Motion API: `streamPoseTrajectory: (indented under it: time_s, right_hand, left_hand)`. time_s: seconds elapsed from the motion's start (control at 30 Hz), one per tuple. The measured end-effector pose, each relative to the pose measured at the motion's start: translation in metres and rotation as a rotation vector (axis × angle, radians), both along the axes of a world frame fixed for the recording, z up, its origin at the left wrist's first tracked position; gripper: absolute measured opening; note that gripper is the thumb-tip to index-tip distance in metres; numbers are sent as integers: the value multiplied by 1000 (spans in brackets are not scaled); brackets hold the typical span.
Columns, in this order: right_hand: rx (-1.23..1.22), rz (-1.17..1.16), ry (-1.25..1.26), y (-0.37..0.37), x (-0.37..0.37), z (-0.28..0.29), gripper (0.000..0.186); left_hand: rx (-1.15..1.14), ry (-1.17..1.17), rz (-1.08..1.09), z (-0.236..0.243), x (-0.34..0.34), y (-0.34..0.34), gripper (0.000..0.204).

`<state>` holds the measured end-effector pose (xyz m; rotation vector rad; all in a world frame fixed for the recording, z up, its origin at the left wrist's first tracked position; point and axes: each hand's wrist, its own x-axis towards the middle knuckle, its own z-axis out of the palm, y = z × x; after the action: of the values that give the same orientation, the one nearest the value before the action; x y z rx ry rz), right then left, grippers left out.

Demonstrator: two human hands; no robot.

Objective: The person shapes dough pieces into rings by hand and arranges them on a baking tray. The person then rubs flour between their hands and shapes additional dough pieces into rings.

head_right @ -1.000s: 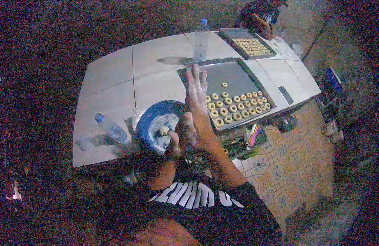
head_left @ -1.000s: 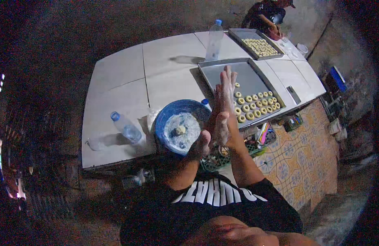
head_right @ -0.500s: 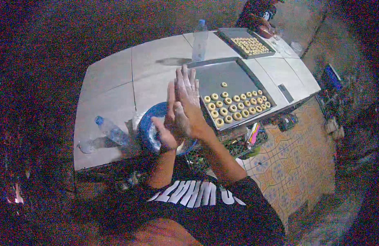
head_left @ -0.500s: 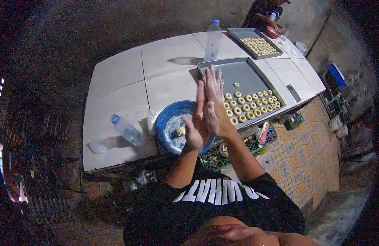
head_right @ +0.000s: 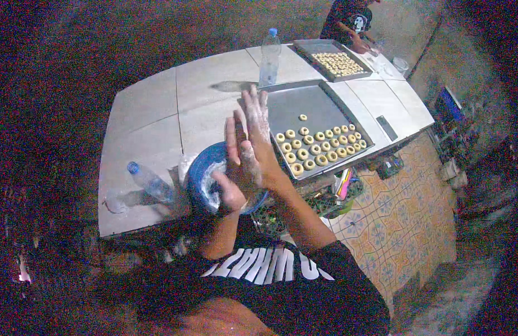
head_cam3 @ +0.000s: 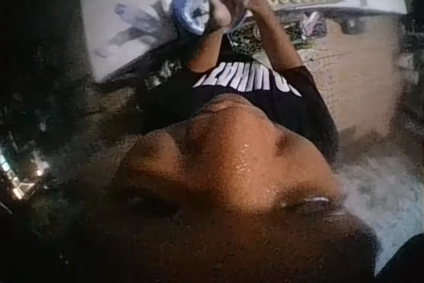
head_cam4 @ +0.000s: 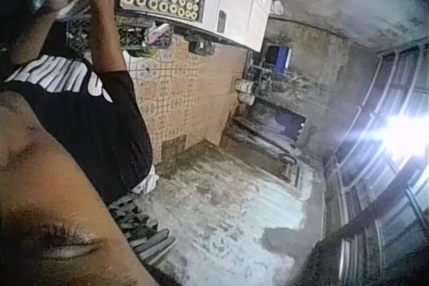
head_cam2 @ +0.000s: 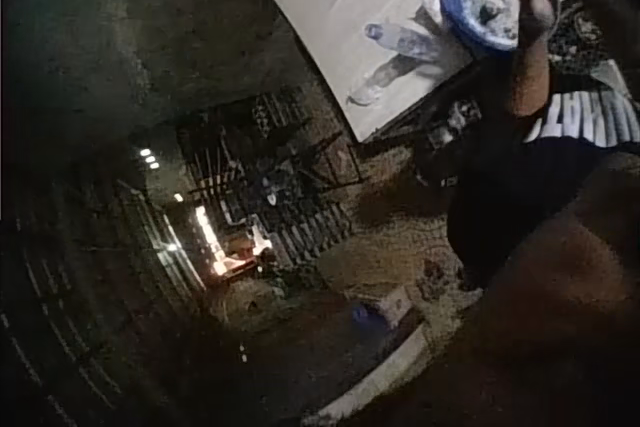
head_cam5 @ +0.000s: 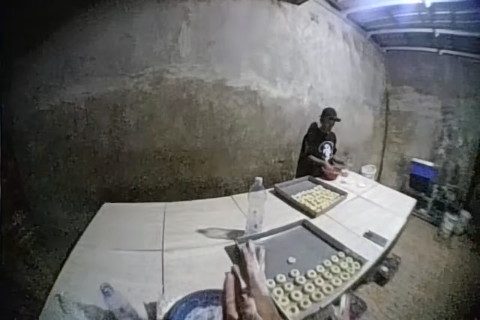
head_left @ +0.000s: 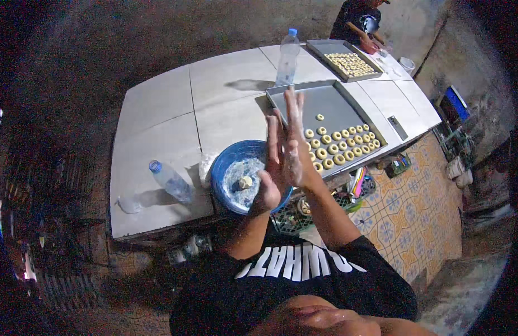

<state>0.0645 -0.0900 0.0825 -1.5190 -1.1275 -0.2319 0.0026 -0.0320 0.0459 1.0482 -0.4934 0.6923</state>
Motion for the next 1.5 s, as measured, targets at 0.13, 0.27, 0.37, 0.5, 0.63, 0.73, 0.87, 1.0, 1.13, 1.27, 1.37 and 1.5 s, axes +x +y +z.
streamPoseTrajectory:
  time_s: [0.13,0.27,0.37,0.5,0.63,0.73,0.87,1.0,1.13,1.27,1.37,1.5]
  right_hand:
    - [-86,117,79,6,-18,-37,98]
    - [-77,183,20,4,-48,-29,95]
    - [-38,227,-5,4,-53,11,95]
    - [16,74,-50,9,-20,11,100]
    - [-65,98,-77,15,-17,-24,99]
    - [-164,143,-20,8,-40,-30,99]
    - [-59,185,-30,-1,-46,-14,99]
    - [-112,19,-88,-4,-34,1,102]
    - [-128,-89,-93,-7,-5,-7,99]
    - [-206,86,-140,-6,-46,-22,92]
    - [-96,222,-126,-7,-63,-4,99]
    - [-20,125,-53,-4,-36,3,92]
  left_hand:
    - [-144,-90,72,3,4,14,111]
    - [-222,-110,105,7,3,25,102]
    - [-92,-82,126,1,0,25,101]
    - [33,49,46,3,-18,10,107]
    - [-21,-87,156,17,-5,18,107]
    - [-122,-166,163,8,3,28,102]
    - [-111,21,171,19,1,19,100]
    - [8,-237,147,-8,21,4,100]
    - [-18,-31,3,9,2,0,103]
    - [-264,-145,39,6,0,14,93]
    - [-205,-214,195,17,1,8,93]
    - [-27,-48,171,15,-10,3,103]
